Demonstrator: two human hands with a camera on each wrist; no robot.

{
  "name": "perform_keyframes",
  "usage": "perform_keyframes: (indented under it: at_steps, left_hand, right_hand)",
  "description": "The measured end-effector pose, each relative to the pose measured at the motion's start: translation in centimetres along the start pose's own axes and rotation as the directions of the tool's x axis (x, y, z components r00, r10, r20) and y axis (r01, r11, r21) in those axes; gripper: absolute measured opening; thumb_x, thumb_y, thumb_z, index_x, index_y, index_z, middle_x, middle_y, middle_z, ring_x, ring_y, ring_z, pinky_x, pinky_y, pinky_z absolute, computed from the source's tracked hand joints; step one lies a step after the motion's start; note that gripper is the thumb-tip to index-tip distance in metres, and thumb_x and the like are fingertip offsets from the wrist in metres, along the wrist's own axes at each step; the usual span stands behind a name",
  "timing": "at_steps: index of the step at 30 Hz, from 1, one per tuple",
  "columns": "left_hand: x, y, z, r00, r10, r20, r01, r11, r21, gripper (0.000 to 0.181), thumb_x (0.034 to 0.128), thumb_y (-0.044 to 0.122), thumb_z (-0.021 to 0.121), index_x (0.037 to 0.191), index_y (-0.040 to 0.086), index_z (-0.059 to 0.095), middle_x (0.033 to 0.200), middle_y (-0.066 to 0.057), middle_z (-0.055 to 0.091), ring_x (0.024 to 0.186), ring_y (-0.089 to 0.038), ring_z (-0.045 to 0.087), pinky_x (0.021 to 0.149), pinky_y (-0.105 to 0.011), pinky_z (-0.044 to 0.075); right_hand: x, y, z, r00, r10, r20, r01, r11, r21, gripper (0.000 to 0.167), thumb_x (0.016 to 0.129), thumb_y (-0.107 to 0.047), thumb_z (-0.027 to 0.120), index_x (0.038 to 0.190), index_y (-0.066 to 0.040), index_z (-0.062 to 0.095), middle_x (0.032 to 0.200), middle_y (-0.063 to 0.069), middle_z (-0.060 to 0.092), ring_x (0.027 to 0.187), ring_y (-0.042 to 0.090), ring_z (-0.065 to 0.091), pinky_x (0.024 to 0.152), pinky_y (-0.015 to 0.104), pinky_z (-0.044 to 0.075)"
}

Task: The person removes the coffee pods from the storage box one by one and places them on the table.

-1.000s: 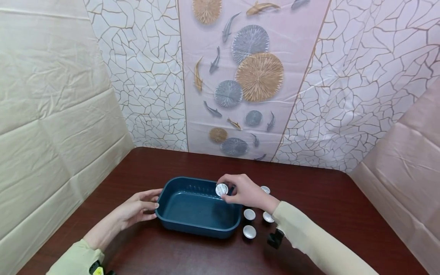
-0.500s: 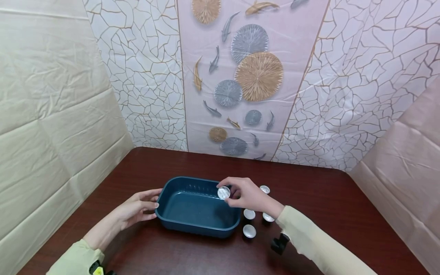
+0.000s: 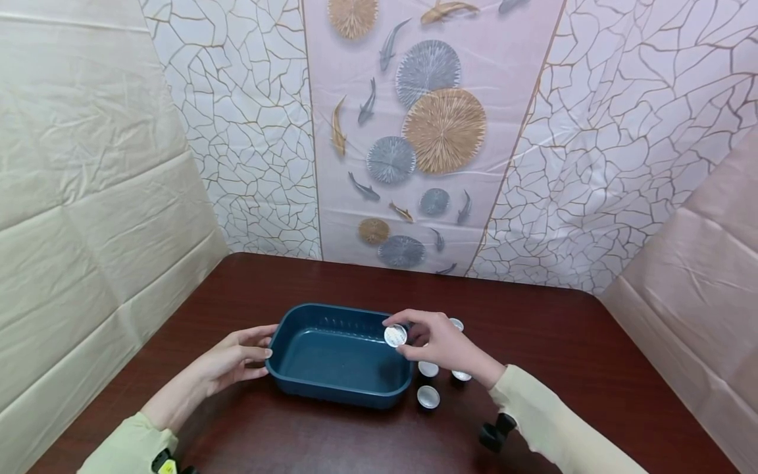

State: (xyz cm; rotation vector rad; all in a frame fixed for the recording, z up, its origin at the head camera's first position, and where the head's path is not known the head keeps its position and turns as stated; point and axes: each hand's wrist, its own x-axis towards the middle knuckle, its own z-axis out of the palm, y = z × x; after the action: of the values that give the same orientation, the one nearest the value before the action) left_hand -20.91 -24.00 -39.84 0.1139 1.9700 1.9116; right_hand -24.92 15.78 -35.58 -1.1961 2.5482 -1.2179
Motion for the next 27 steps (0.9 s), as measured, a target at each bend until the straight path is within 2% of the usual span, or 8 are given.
perform_keyframes:
  at_steps: [6, 9, 14, 22, 27]
  left_hand:
    - [0.0, 0.0, 0.0, 1.0, -0.005, -0.006, 0.005, 1.0, 0.0, 0.069, 0.0972, 0.011, 0.057, 0.156, 0.002, 0.022, 0.129, -0.007, 0.054, 0.102, -0.013, 0.063, 0.083, -0.028, 0.058]
    - [0.0, 0.0, 0.0, 1.0, -0.009, -0.012, 0.009, 1.0, -0.002, 0.069, 0.0971, 0.011, 0.057, 0.156, 0.003, 0.023, 0.134, -0.01, 0.051, 0.102, -0.013, 0.061, 0.084, -0.029, 0.058]
    - [0.0, 0.1, 0.0, 1.0, 0.0, 0.006, 0.0, 1.0, -0.002, 0.071, 0.0971, 0.012, 0.058, 0.156, 0.002, 0.021, 0.133, -0.009, 0.052, 0.102, -0.012, 0.062, 0.083, -0.028, 0.058]
    - [0.0, 0.0, -0.2, 1.0, -0.009, 0.011, 0.009, 1.0, 0.004, 0.072, 0.0963, 0.012, 0.059, 0.156, 0.003, 0.021, 0.127, -0.005, 0.054, 0.102, -0.012, 0.062, 0.084, -0.028, 0.058]
    - [0.0, 0.1, -0.1, 1.0, -0.005, -0.002, 0.005, 1.0, 0.013, 0.07, 0.0962, 0.012, 0.059, 0.156, 0.002, 0.023, 0.132, -0.01, 0.051, 0.104, -0.013, 0.06, 0.085, -0.03, 0.058]
  right_hand:
    - [-1.0, -0.3, -0.1, 1.0, 0.03, -0.004, -0.03, 0.999, 0.037, 0.042, 0.088, -0.011, 0.072, 0.129, -0.017, 0.062, 0.122, 0.003, 0.066, 0.089, 0.014, 0.071, 0.076, 0.027, 0.059]
    - [-1.7, -0.3, -0.2, 0.999, 0.046, -0.02, -0.045, 0.998, 0.036, 0.043, 0.088, -0.014, 0.073, 0.129, -0.02, 0.062, 0.123, 0.002, 0.065, 0.091, 0.014, 0.069, 0.076, 0.027, 0.06]
    - [-2.9, -0.5, -0.4, 0.996, 0.069, -0.05, -0.068, 0.997, 0.024, 0.042, 0.087, -0.021, 0.075, 0.127, -0.022, 0.063, 0.118, 0.001, 0.068, 0.093, 0.017, 0.069, 0.075, 0.031, 0.06]
    - [-4.8, -0.3, -0.8, 0.986, 0.102, -0.13, -0.107, 0.994, -0.032, 0.041, 0.084, -0.027, 0.079, 0.121, -0.018, 0.066, 0.103, -0.002, 0.072, 0.08, 0.009, 0.068, 0.071, 0.027, 0.059]
    - [-6.3, 0.3, -1.0, 0.974, 0.172, -0.15, -0.172, 0.985, 0.013, 0.043, 0.082, -0.027, 0.08, 0.12, -0.011, 0.066, 0.107, 0.005, 0.072, 0.086, 0.005, 0.069, 0.073, 0.025, 0.059]
